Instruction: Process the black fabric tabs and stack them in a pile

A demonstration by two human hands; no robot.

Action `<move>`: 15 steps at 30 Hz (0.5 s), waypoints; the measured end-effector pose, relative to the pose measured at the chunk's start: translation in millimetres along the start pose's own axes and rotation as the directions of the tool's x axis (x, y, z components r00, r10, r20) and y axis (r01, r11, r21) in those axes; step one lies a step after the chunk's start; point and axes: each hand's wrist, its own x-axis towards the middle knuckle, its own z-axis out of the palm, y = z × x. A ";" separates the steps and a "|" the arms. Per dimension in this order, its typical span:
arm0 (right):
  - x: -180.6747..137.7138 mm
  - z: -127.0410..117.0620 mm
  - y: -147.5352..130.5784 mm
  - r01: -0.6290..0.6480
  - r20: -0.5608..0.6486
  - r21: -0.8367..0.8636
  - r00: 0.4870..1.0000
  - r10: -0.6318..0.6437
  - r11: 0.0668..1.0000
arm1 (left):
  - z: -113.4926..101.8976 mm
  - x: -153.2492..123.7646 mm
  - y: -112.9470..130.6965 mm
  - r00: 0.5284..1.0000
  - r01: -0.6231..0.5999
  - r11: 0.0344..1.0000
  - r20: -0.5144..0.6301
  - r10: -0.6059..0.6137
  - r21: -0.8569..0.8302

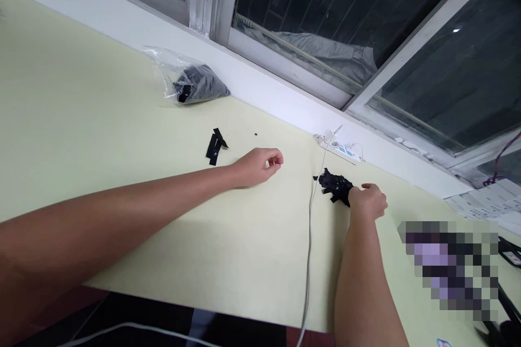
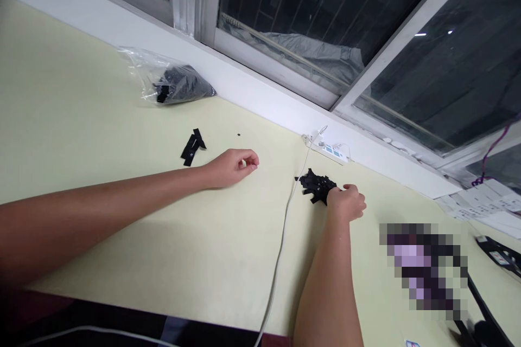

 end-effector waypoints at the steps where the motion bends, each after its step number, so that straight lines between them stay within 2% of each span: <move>1: -3.1 0.4 -2.4 0.005 -0.043 0.000 0.999 -0.005 1.000 | -3.0 -0.8 2.8 0.999 -0.029 0.998 0.026 0.028 0.062; 3: -12.2 0.0 -13.1 0.075 -0.130 0.037 0.989 -0.070 0.996 | -12.6 -0.1 8.8 0.996 -0.075 0.974 0.070 0.061 0.214; 6: -37.3 0.6 -43.8 0.330 -0.208 0.155 0.933 -0.296 0.931 | -34.8 3.2 19.0 0.995 -0.040 0.870 0.102 -0.012 0.492; 8: -61.1 4.0 -68.3 0.534 -0.194 0.253 0.845 -0.498 0.807 | -50.9 1.5 25.5 0.982 0.055 0.729 0.093 -0.162 0.683; 9: -74.0 6.6 -79.4 0.619 -0.182 0.304 0.784 -0.594 0.724 | -57.9 -1.5 27.8 0.959 0.122 0.629 0.071 -0.273 0.768; 11: -98.3 12.7 -96.0 0.725 -0.144 0.395 0.655 -0.742 0.564 | -67.8 -11.6 28.5 0.875 0.233 0.441 0.012 -0.485 0.867; 12: -108.4 15.8 -101.0 0.752 -0.123 0.427 0.599 -0.791 0.503 | -70.5 -17.8 26.6 0.834 0.263 0.384 -0.008 -0.551 0.885; 13: -116.5 18.6 -103.9 0.767 -0.098 0.450 0.552 -0.828 0.457 | -71.8 -24.1 23.1 0.826 0.263 0.371 -0.009 -0.564 0.891; 15: -126.1 22.7 -105.0 0.766 -0.048 0.485 0.505 -0.862 0.422 | -71.4 -34.0 12.9 0.867 0.260 0.425 -0.015 -0.498 0.867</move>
